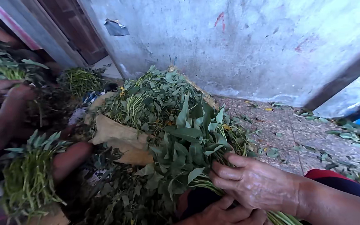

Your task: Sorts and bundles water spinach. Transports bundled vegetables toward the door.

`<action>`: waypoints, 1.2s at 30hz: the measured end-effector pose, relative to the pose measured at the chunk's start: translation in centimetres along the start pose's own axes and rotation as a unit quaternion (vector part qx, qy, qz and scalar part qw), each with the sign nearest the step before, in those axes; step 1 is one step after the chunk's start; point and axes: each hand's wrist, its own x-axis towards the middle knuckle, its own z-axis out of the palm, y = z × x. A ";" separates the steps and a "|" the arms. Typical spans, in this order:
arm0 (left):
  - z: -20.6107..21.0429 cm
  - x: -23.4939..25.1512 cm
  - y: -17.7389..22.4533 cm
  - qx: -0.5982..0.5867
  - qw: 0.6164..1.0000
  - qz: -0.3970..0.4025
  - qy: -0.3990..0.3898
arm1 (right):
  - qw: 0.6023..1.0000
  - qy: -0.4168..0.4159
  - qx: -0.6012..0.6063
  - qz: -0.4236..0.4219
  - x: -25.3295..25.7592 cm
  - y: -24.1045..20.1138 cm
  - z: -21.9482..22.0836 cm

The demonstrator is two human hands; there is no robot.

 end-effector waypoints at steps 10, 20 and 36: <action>0.4 -0.5 0.1 -0.036 0.999 -0.012 0.013 | 0.959 0.039 0.205 0.194 -0.7 1.5 0.7; 0.3 -0.3 0.1 -0.031 0.999 -0.012 0.029 | 0.844 0.099 0.349 0.396 -2.4 -2.2 2.3; 0.0 0.0 0.3 0.005 1.000 -0.003 0.017 | 0.725 -0.060 0.492 0.479 -0.3 -1.5 0.3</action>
